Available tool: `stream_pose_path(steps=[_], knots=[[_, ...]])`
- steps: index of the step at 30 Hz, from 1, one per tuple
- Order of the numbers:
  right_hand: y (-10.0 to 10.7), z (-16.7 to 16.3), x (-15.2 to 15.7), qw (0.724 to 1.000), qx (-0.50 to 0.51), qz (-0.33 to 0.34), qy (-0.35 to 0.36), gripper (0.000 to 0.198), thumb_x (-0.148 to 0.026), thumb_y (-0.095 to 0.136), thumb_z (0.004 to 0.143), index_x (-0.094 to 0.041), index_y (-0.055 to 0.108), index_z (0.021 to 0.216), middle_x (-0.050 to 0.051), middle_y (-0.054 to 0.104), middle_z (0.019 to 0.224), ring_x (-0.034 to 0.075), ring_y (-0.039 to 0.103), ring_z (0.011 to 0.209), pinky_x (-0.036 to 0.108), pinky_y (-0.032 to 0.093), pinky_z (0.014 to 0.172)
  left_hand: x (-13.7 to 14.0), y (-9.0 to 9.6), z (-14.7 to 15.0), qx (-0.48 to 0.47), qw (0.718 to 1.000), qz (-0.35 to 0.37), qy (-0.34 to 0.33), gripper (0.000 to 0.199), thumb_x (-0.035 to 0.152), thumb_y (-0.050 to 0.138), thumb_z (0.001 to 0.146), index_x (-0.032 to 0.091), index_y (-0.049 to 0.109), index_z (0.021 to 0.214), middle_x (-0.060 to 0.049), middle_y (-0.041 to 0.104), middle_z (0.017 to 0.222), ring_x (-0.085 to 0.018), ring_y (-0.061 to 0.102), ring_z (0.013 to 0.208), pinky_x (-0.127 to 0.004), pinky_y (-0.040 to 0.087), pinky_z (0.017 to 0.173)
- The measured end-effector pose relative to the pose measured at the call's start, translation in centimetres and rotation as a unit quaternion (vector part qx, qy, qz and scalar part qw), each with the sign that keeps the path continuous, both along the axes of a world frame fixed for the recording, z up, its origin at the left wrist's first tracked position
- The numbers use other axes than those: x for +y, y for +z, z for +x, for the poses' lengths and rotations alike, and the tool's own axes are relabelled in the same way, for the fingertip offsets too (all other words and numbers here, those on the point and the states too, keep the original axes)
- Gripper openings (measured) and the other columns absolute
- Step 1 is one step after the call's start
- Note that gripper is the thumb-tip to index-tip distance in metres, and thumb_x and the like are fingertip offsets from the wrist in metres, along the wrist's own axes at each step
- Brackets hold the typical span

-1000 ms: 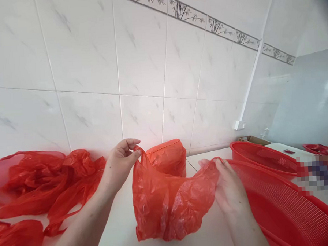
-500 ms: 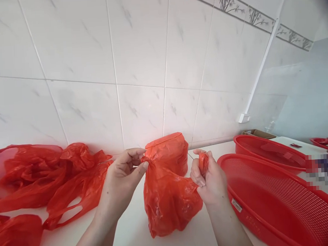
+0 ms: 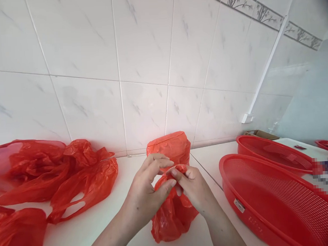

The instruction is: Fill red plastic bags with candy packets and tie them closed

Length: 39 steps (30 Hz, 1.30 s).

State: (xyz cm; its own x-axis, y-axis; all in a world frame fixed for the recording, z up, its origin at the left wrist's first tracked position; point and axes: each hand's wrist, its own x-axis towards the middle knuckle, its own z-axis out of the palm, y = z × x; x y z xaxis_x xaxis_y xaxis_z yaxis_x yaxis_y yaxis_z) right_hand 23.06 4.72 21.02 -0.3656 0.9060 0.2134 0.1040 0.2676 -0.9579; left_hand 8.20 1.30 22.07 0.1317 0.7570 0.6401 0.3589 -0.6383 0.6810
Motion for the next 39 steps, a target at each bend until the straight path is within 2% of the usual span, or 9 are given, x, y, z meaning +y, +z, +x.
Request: stream_pose_path(steps=[6, 11, 15, 18, 23, 26, 29, 35, 39], knots=[[0.5, 0.7, 0.3, 0.996, 0.070, -0.054, -0.001, 0.043, -0.053, 0.042, 0.091, -0.016, 0.064, 0.083, -0.004, 0.043, 0.054, 0.008, 0.039, 0.050, 0.021, 0.028, 0.045, 1.6, -1.6, 0.0, 0.150, 0.987, 0.052, 0.017, 0.017, 0.007, 0.059, 0.080, 0.023, 0.062, 0.085, -0.001, 0.057, 0.084, -0.015, 0.055, 0.080, -0.028, 0.046, 0.072], [0.5, 2.1, 0.7, 0.995, 0.012, -0.001, 0.101, 0.056, -0.055, 0.028, 0.095, -0.017, 0.062, 0.117, 0.000, 0.054, 0.063, 0.009, 0.043, 0.049, 0.024, 0.035, 0.051, 2.6, -2.4, 0.1, 0.089, 0.994, -0.041, 0.056, 0.021, 0.009, 0.046, 0.086, 0.020, 0.050, 0.069, 0.000, 0.058, 0.075, -0.016, 0.054, 0.078, -0.027, 0.042, 0.071], [0.0, 3.4, 1.2, 0.990, 0.010, 0.008, 0.139, 0.063, -0.052, 0.017, 0.096, -0.017, 0.068, 0.112, 0.002, 0.052, 0.072, 0.011, 0.045, 0.062, 0.027, 0.039, 0.061, 3.1, -2.7, 0.0, -0.005, 0.994, -0.102, 0.029, 0.016, 0.012, 0.042, 0.086, 0.021, 0.050, 0.075, -0.001, 0.060, 0.095, -0.017, 0.053, 0.090, -0.028, 0.040, 0.076], [0.1, 3.6, 1.3, 0.989, -0.043, 0.024, 0.140, 0.038, -0.038, 0.038, 0.093, -0.022, 0.068, 0.110, 0.001, 0.056, 0.077, 0.013, 0.048, 0.070, 0.028, 0.041, 0.068, 3.2, -2.8, 0.0, -0.051, 0.985, -0.163, -0.030, 0.012, 0.020, 0.042, 0.088, 0.021, 0.049, 0.078, 0.001, 0.056, 0.081, -0.014, 0.050, 0.074, -0.024, 0.038, 0.065], [-0.4, 2.5, 1.9, 0.989, -0.135, 0.054, 0.005, 0.049, -0.017, 0.052, 0.076, -0.032, 0.056, 0.122, 0.000, 0.062, 0.097, 0.014, 0.056, 0.080, 0.028, 0.045, 0.072, 2.9, -2.6, 0.2, -0.050, 0.981, -0.187, -0.013, 0.015, 0.026, 0.043, 0.090, 0.020, 0.046, 0.076, 0.004, 0.047, 0.070, -0.012, 0.041, 0.064, -0.023, 0.033, 0.059], [-1.1, 1.8, 2.5, 0.971, -0.192, 0.096, -0.109, 0.036, -0.017, 0.048, 0.074, -0.029, 0.066, 0.103, 0.000, 0.066, 0.091, 0.016, 0.059, 0.080, 0.028, 0.045, 0.070, 2.7, -2.7, 0.3, -0.020, 0.983, -0.182, -0.014, 0.013, 0.024, 0.045, 0.089, 0.020, 0.049, 0.078, 0.004, 0.051, 0.073, -0.012, 0.044, 0.067, -0.024, 0.035, 0.061], [-1.2, 1.6, 2.6, 0.974, -0.184, 0.087, -0.100, 0.034, -0.016, 0.042, 0.073, -0.027, 0.070, 0.090, -0.001, 0.070, 0.089, 0.016, 0.062, 0.079, 0.029, 0.046, 0.070, 2.7, -3.3, 0.6, 0.008, 0.990, -0.143, 0.013, 0.008, 0.019, 0.047, 0.086, 0.021, 0.051, 0.080, 0.004, 0.056, 0.076, -0.012, 0.049, 0.069, -0.024, 0.038, 0.064], [-0.8, 3.0, 3.0, 0.996, -0.089, -0.002, -0.005, 0.033, -0.035, 0.054, 0.076, -0.022, 0.068, 0.102, 0.005, 0.069, 0.109, 0.022, 0.063, 0.100, 0.032, 0.048, 0.088, 2.3, -3.9, 0.6, 0.064, 0.991, -0.073, 0.093, 0.007, 0.015, 0.062, 0.076, 0.020, 0.058, 0.076, 0.000, 0.061, 0.086, -0.016, 0.055, 0.083, -0.027, 0.042, 0.076], [-2.8, 4.1, 6.2, 0.979, -0.162, 0.007, -0.125, 0.037, -0.044, 0.056, 0.071, -0.024, 0.070, 0.098, 0.007, 0.069, 0.109, 0.029, 0.062, 0.103, 0.041, 0.047, 0.089, 0.6, -5.0, 0.3, 0.140, 0.986, -0.023, 0.085, 0.014, 0.015, 0.071, 0.071, 0.018, 0.059, 0.065, -0.005, 0.063, 0.096, -0.020, 0.056, 0.095, -0.030, 0.042, 0.086]])
